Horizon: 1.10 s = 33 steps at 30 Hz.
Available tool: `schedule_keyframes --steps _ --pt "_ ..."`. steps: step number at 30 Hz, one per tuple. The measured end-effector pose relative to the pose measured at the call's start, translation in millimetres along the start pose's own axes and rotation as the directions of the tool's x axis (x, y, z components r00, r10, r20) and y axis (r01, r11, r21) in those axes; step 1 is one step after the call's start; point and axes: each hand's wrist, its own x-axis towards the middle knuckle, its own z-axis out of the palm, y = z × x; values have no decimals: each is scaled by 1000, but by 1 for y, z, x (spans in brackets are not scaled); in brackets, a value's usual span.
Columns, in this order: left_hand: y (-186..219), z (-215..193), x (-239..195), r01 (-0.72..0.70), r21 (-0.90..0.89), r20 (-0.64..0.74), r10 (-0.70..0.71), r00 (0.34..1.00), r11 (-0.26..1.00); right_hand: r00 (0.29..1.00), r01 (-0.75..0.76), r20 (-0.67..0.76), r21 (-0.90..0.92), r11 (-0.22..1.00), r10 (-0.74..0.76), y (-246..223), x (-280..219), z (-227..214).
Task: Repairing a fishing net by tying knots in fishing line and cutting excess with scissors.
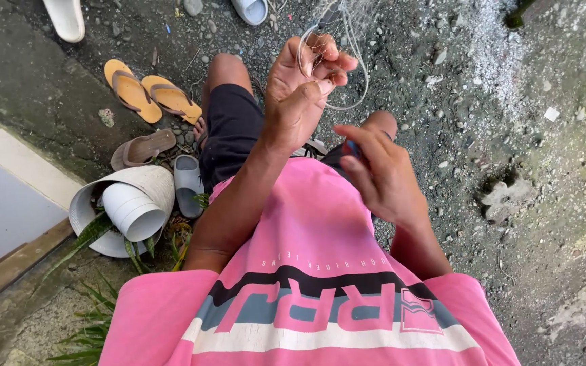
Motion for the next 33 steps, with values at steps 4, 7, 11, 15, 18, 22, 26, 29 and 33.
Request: schedule_keyframes --steps 4,7,11,15,18,22,26,29,33 --pt "-2 3 3 51 5 21 -51 998 999 959 26 -282 -61 998 -42 7 -2 -23" --pt "-3 10 6 75 57 64 -79 995 996 911 55 -372 -312 948 -175 4 10 -43" --pt "-8 18 5 75 179 77 -90 993 981 929 140 -199 -589 796 -311 -6 41 -63" --pt "-10 17 2 72 249 98 -99 990 966 940 157 -117 -685 711 -320 -7 51 -66" --pt "-11 13 0 105 182 114 -127 985 978 943 183 -87 -670 720 -321 2 53 -61" --pt "-9 10 0 183 82 138 -193 971 980 932 266 -152 -333 904 -330 15 54 -56" --pt "-16 1 0 206 72 183 -216 959 976 894 339 -213 -252 906 -394 18 60 -47" --pt "-12 4 0 234 17 208 -232 950 972 888 309 -253 -288 906 -383 23 62 -40" --pt "-3 8 -1 243 23 197 -242 950 970 884 271 -327 -222 937 -333 27 61 -41"
